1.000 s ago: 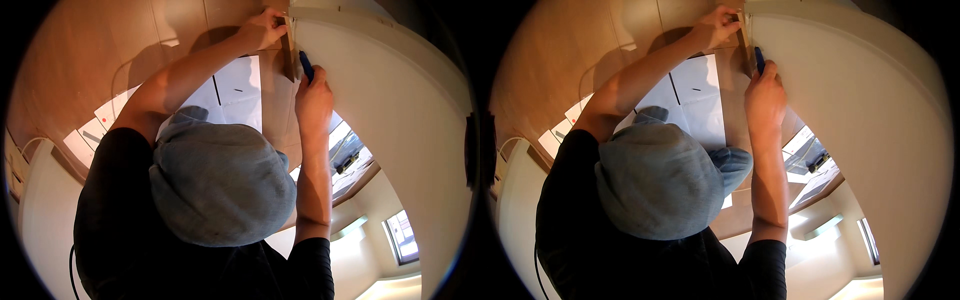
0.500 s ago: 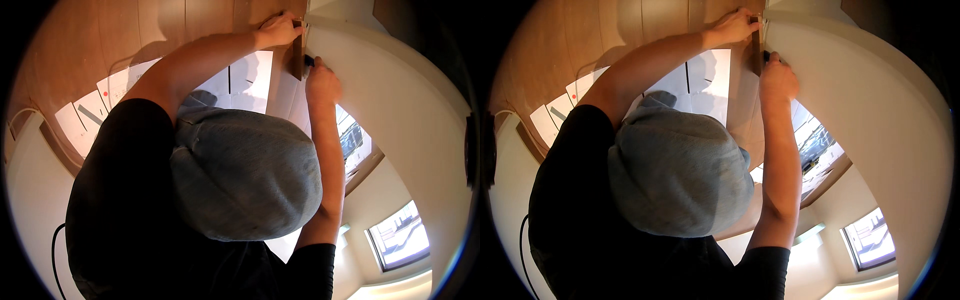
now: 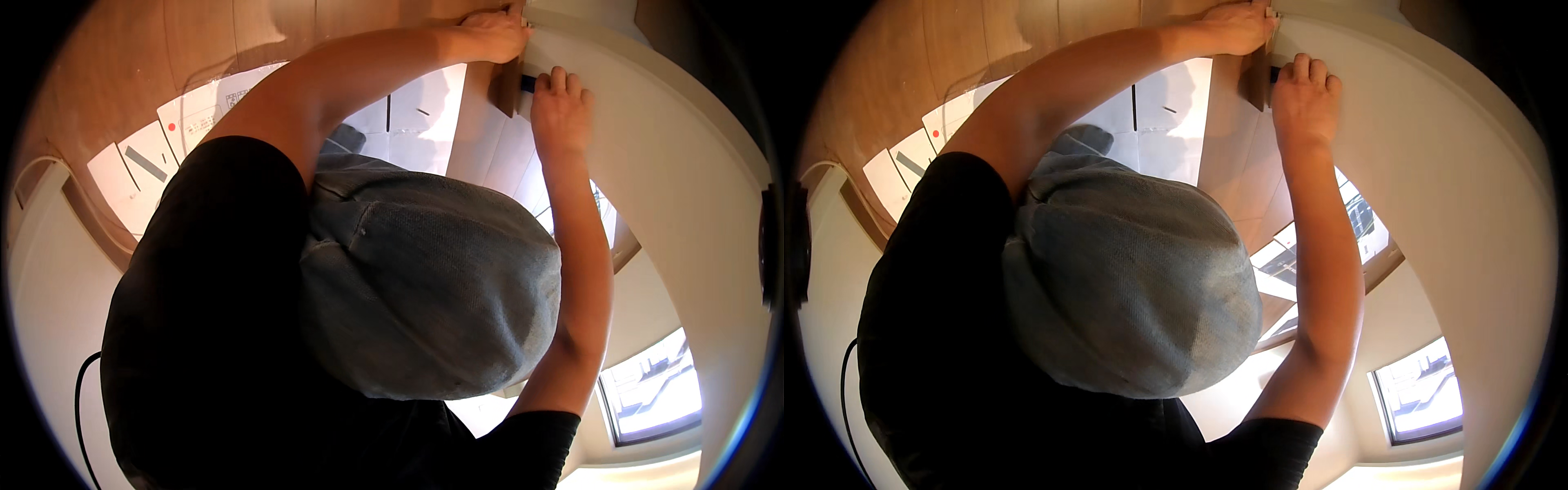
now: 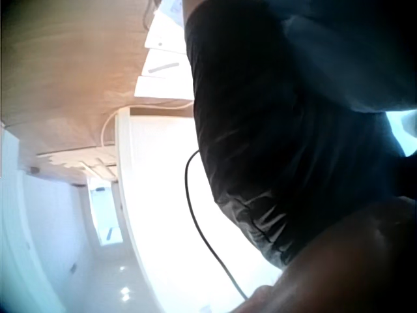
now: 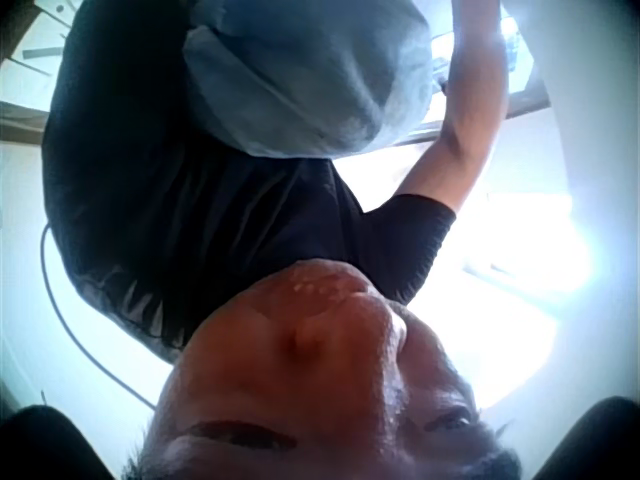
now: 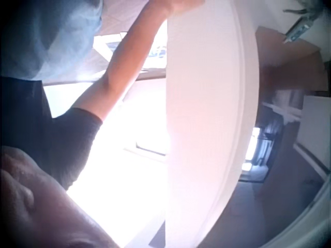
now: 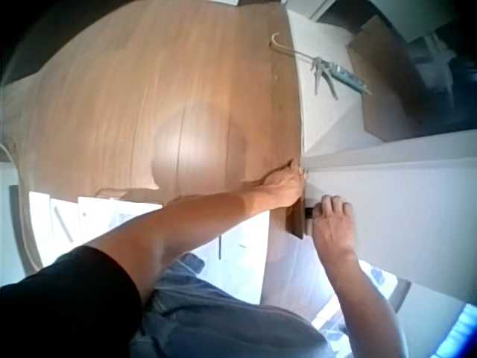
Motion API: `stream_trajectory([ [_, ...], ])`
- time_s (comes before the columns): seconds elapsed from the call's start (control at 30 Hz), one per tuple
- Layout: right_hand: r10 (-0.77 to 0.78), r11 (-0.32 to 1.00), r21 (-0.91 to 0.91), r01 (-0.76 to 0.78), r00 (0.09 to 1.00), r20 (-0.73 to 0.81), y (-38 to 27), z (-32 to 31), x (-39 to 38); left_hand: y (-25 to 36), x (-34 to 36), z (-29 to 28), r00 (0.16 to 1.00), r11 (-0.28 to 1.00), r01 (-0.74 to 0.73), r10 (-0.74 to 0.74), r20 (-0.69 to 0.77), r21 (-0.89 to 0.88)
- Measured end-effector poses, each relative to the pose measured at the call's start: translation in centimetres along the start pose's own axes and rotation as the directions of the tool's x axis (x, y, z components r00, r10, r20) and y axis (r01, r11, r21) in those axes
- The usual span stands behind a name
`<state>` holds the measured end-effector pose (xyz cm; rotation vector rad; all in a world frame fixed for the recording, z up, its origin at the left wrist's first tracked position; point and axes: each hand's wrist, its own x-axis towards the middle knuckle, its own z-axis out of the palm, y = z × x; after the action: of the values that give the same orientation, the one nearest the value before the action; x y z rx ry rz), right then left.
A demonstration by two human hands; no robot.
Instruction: The person installs wood flooring by positioning a wood panel near a wall, using a nail gun to secure it, and then hammering the panel into place.
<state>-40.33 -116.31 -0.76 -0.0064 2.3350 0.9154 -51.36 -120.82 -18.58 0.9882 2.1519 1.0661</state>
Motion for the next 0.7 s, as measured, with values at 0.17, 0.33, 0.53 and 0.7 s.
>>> stream_trajectory([
  [0.17, -0.016, 0.999, 0.04, 0.015, 0.999, 0.03, 0.4, -0.2, 0.1, -0.3, -0.2, 1.3, 0.973, 0.977, -0.174, 0.189, -0.131, 0.123],
  [0.33, -0.036, 0.999, 0.022, 0.036, 0.999, -0.013, 0.7, -0.1, -0.2, -0.5, 0.4, 1.5, 0.943, 0.912, -0.268, 0.314, -0.107, 0.312],
  [0.53, -0.036, 0.998, 0.05, 0.037, 0.999, -0.025, 1.0, -0.4, 0.1, -1.1, 0.9, 2.2, 0.942, 0.927, -0.251, 0.3, -0.149, 0.279],
  [0.7, -0.009, 0.997, 0.07, 0.01, 1.0, -0.015, 1.5, 0.9, -0.5, 1.4, -1.1, -1.8, 0.931, 0.975, -0.2, 0.219, -0.293, 0.093],
])
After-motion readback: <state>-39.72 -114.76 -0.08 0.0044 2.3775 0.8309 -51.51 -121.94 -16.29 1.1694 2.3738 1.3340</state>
